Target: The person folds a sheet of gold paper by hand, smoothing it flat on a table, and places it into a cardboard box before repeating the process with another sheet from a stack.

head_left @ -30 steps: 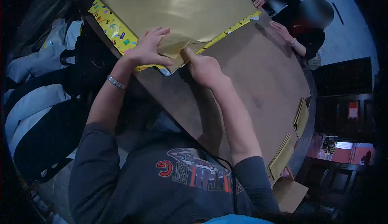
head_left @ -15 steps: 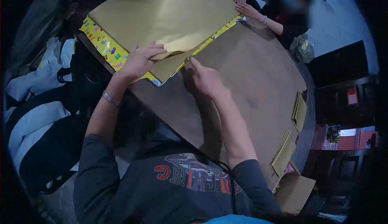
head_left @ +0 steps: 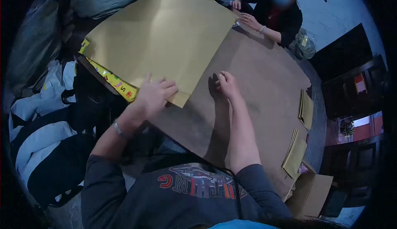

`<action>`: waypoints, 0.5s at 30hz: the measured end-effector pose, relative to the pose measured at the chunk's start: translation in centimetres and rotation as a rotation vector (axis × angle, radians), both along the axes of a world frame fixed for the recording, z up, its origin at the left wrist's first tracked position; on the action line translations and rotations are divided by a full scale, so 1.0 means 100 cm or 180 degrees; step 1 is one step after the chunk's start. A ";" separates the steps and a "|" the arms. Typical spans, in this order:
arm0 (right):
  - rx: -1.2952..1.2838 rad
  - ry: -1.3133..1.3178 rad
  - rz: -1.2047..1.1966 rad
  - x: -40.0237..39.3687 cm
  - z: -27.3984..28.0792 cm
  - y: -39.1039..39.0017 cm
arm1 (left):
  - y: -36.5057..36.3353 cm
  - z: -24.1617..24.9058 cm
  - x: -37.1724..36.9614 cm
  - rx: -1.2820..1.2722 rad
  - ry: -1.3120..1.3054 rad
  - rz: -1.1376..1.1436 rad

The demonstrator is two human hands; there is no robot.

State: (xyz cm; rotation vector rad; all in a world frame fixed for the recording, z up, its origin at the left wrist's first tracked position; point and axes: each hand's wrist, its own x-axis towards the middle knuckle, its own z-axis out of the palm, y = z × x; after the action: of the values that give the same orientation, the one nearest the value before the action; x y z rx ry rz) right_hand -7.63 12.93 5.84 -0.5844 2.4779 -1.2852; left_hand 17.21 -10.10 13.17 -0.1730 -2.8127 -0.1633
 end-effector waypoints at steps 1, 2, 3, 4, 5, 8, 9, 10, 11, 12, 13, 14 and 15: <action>-0.0025 -0.0092 -0.0081 -0.013 -0.009 0.005 | 0.010 -0.008 0.004 0.0042 0.0066 -0.0115; -0.0046 -0.0188 -0.0158 -0.021 -0.016 0.008 | 0.025 -0.008 0.008 0.0088 0.0129 -0.0227; -0.0220 -0.0514 -0.0367 -0.017 -0.011 0.009 | 0.038 -0.008 0.015 0.0155 0.0256 -0.0335; -0.0231 -0.0513 -0.0362 -0.020 -0.011 0.011 | 0.053 -0.006 0.021 0.0240 0.0091 -0.0407; -0.0398 -0.0785 -0.0618 -0.029 -0.017 0.019 | 0.068 -0.005 0.028 0.0326 -0.0076 -0.0476; -0.0382 -0.0743 -0.1110 -0.024 -0.010 0.023 | 0.109 -0.015 0.047 0.0363 -0.0297 -0.0765; -0.0361 -0.0810 -0.1143 -0.027 -0.012 0.027 | 0.122 -0.023 0.052 0.0468 -0.0357 -0.0828; -0.0336 -0.0882 -0.1173 -0.031 -0.015 0.031 | 0.132 -0.029 0.055 0.0405 -0.0539 -0.0923; -0.0309 -0.0953 -0.1207 -0.031 -0.015 0.033 | 0.141 -0.033 0.058 0.0345 -0.0722 -0.1021; -0.0308 -0.0957 -0.1177 -0.031 -0.017 0.034 | 0.146 -0.037 0.059 0.0282 -0.0652 -0.1149; -0.0289 -0.0901 -0.1111 -0.030 -0.019 0.035 | 0.148 -0.041 0.060 0.0331 -0.0845 -0.1369; -0.0273 -0.0844 -0.1048 -0.028 -0.020 0.037 | 0.148 -0.034 0.060 0.0380 -0.1038 -0.1591; -0.0277 -0.0843 -0.1027 -0.026 -0.021 0.036 | 0.139 -0.023 0.053 0.0567 -0.1695 -0.1910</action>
State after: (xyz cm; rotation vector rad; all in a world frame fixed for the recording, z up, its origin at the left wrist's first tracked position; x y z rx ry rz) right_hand -10.28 16.52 3.78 -0.0231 2.3661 -1.4820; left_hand 22.50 3.75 10.84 -1.0696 -3.1368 -0.6802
